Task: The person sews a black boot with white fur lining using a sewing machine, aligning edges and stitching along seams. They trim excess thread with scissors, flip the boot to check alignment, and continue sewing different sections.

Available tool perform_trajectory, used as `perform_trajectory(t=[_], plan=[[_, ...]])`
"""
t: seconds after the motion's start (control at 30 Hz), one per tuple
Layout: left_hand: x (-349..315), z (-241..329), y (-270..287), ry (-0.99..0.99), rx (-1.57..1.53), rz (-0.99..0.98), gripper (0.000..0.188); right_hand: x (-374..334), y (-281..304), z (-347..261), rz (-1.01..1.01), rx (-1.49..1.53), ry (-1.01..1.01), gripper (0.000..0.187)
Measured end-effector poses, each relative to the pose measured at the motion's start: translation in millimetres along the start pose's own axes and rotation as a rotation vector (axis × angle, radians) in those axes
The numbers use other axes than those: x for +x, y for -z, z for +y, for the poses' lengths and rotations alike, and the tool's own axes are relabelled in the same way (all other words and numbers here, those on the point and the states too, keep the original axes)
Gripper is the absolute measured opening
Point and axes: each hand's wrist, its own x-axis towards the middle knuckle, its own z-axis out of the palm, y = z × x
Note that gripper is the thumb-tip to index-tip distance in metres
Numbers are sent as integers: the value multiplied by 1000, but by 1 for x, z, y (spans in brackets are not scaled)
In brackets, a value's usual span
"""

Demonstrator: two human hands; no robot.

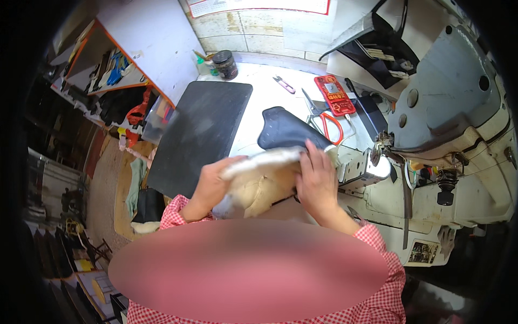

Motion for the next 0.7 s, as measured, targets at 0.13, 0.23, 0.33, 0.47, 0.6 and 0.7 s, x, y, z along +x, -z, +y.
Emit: perform_trajectory(t=[0.13, 0.23, 0.33, 0.47, 0.6, 0.7], plan=[[-6, -21, -4, 440, -942, 379, 32, 34, -2, -7, 242, -53, 97, 62], [-21, -41, -6, 640, -1074, 510, 38, 28, -20, -7, 62, -64, 140, 60], [-33, -49, -3, 516, -698, 554, 46, 14, -40, 1, 17, 16, 71, 55], [-33, -30, 1, 9, 551, 651, 64, 5, -52, 11, -60, 190, 2, 53], [-3, -2, -6, -472, 953, 232, 51, 4, -60, 11, -98, 316, -41, 51], [41, -3, -12, -518, 932, 147, 41, -5, -64, 2, -248, 301, -16, 48]])
